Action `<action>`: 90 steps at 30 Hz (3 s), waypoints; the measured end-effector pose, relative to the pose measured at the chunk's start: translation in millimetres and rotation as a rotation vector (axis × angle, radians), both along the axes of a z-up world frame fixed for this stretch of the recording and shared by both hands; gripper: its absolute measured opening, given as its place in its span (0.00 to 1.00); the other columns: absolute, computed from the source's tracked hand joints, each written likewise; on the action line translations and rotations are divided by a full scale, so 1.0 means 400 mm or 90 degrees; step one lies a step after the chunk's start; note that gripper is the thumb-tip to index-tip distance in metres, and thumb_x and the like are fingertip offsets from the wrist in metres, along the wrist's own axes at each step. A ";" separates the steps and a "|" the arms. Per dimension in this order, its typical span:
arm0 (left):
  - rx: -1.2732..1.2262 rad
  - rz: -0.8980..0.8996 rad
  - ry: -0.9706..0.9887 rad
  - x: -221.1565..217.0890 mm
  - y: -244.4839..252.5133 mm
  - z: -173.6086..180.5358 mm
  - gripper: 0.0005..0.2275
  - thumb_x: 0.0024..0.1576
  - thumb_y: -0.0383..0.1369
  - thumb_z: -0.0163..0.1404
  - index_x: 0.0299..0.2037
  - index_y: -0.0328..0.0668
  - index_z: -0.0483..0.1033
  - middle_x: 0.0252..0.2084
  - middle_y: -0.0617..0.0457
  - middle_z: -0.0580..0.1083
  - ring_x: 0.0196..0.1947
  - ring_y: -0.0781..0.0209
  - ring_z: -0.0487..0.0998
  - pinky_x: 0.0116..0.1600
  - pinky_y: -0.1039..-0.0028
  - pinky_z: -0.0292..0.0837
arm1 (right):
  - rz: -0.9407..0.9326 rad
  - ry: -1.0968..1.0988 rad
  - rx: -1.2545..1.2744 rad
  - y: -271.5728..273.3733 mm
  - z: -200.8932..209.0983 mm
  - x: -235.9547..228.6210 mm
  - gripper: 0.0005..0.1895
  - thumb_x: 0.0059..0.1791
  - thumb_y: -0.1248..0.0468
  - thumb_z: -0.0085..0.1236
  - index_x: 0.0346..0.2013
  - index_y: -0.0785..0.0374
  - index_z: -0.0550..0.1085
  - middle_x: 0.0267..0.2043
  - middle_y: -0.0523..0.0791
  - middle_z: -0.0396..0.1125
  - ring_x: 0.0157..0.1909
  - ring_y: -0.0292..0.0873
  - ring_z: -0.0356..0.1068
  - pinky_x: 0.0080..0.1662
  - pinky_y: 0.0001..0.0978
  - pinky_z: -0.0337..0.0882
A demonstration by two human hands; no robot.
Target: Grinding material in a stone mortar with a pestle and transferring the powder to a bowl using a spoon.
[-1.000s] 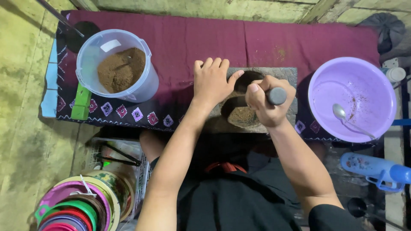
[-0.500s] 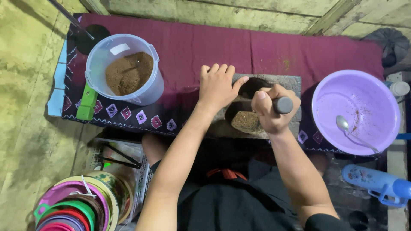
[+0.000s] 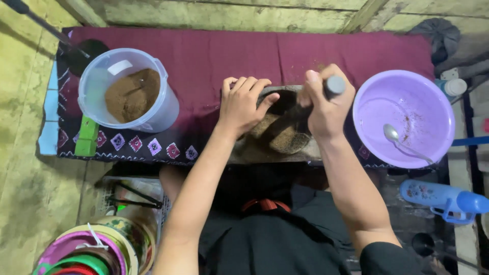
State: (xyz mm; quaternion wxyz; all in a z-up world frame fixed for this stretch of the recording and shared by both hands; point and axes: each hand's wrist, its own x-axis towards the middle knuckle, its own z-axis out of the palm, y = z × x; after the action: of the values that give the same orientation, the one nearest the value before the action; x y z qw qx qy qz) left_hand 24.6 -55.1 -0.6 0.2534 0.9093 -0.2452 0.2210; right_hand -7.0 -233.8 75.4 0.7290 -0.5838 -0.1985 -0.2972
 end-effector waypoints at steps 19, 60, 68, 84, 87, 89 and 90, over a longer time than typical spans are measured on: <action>-0.322 -0.075 0.382 0.023 -0.037 0.111 0.05 0.52 0.33 0.58 0.26 0.53 0.76 0.40 0.66 0.79 0.46 0.62 0.78 0.64 0.62 0.61 | -0.023 0.243 -0.579 -0.348 0.031 -0.020 0.18 0.58 0.62 0.50 0.62 0.66 0.69 0.58 0.52 0.72 0.61 0.49 0.73 0.56 0.39 0.74; -0.557 0.120 0.398 0.057 -0.066 0.050 0.09 0.43 0.36 0.55 0.14 0.46 0.71 0.12 0.59 0.64 0.21 0.68 0.70 0.32 0.75 0.67 | -0.073 -0.093 -0.750 -0.139 -0.179 0.067 0.04 0.55 0.74 0.53 0.37 0.67 0.67 0.29 0.53 0.61 0.35 0.68 0.68 0.28 0.48 0.66; -0.531 -0.002 0.193 0.056 -0.068 0.047 0.08 0.42 0.28 0.52 0.16 0.39 0.65 0.14 0.46 0.64 0.22 0.61 0.72 0.31 0.75 0.68 | -0.041 -0.012 -0.729 -0.158 -0.159 0.083 0.15 0.56 0.75 0.56 0.32 0.62 0.59 0.22 0.51 0.59 0.27 0.67 0.67 0.25 0.41 0.62; -0.606 0.050 0.217 0.060 -0.050 0.033 0.08 0.41 0.30 0.56 0.14 0.47 0.69 0.12 0.59 0.63 0.19 0.68 0.70 0.31 0.79 0.66 | -0.007 0.004 -0.699 -0.147 -0.190 0.100 0.13 0.57 0.73 0.53 0.32 0.62 0.61 0.25 0.47 0.68 0.28 0.62 0.72 0.28 0.39 0.68; -0.607 0.002 0.172 0.057 -0.044 0.045 0.08 0.41 0.28 0.55 0.13 0.44 0.69 0.13 0.52 0.63 0.19 0.64 0.70 0.31 0.75 0.67 | -0.052 0.039 -0.738 -0.138 -0.180 0.100 0.12 0.57 0.73 0.52 0.32 0.64 0.62 0.22 0.48 0.68 0.25 0.61 0.71 0.25 0.41 0.66; -0.601 0.003 0.168 0.053 -0.043 0.048 0.09 0.41 0.27 0.55 0.13 0.43 0.67 0.13 0.53 0.61 0.19 0.64 0.69 0.31 0.76 0.67 | -0.053 0.039 -0.740 -0.140 -0.188 0.103 0.12 0.57 0.74 0.53 0.32 0.63 0.63 0.22 0.47 0.68 0.25 0.60 0.72 0.25 0.38 0.66; -0.597 0.001 0.165 0.052 -0.047 0.050 0.10 0.41 0.27 0.55 0.13 0.42 0.65 0.13 0.54 0.60 0.20 0.64 0.68 0.31 0.76 0.66 | -0.058 0.040 -0.744 -0.145 -0.191 0.105 0.12 0.58 0.75 0.53 0.31 0.63 0.64 0.22 0.47 0.68 0.24 0.58 0.72 0.25 0.35 0.66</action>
State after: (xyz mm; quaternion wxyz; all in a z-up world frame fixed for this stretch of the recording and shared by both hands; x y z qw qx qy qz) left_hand 45.4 -73.7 19.5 0.6643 0.7171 -0.0849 0.1930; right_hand 34.8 -291.7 -1.0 0.2786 -0.9051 -0.2828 -0.1520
